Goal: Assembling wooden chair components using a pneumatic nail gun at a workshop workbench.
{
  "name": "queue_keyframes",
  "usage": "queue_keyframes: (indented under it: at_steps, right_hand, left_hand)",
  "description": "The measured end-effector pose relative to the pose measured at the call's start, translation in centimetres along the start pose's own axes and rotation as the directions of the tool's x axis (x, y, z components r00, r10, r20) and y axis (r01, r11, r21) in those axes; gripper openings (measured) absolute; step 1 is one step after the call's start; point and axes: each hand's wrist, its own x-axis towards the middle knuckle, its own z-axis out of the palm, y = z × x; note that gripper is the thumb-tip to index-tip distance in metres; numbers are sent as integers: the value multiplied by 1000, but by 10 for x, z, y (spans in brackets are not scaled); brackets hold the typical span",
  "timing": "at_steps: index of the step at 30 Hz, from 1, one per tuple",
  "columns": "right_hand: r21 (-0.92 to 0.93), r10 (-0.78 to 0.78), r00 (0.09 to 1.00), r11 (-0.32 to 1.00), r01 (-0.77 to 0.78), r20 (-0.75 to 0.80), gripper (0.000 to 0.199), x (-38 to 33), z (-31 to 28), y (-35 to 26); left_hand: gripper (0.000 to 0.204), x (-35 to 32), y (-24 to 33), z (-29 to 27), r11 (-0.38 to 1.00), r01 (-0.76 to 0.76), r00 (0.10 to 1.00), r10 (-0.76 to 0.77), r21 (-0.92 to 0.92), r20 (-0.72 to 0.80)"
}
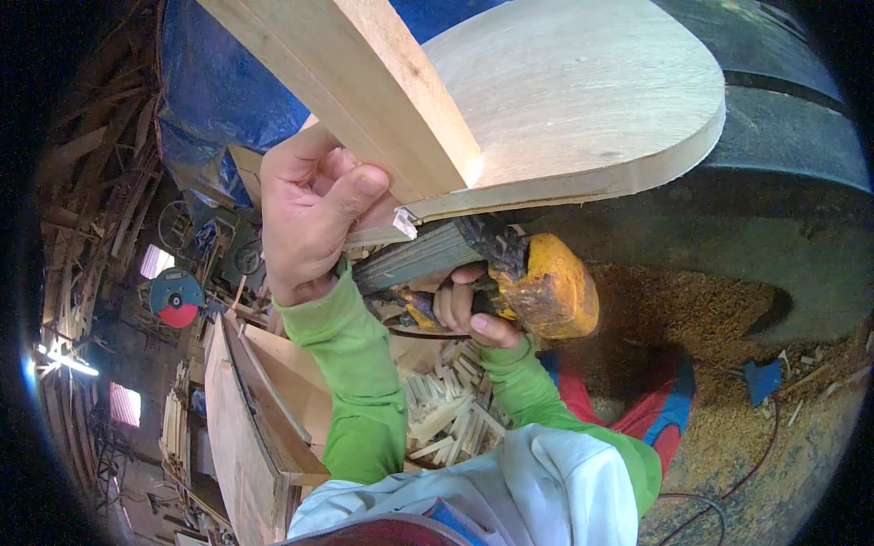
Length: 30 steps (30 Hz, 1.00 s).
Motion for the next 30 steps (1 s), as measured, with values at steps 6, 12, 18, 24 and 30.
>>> queue_keyframes:
  at_steps: [6, 12, 18, 24, 30]
  right_hand:
    - [38, -31, 999, 999, 31, -13, 52, 0, 2, 8]
    - [81, -30, 999, 996, 33, -33, 50, 0, -2, 13]
    - [-33, -63, 998, 997, 64, 31, 55, -5, -10, 4]
    - [-255, -47, 994, 967, 19, -103, 60, -18, 3, -48]
    - [-386, 106, 968, 903, -188, -226, 63, -61, 25, -144]
  left_hand:
    - [24, -3, 2, -3, 1000, 12, 1000, -12, 14, 7]
    - [24, -1, -4, -5, 1000, 1, 1000, -1, 17, 23]
    - [25, -2, -2, -1, 1000, 1, 1000, -2, 15, 27]
    - [30, -1, -6, -3, 994, -58, 994, 49, 91, 97]
    - [26, 6, -9, -4, 975, -120, 969, 75, 188, 234]
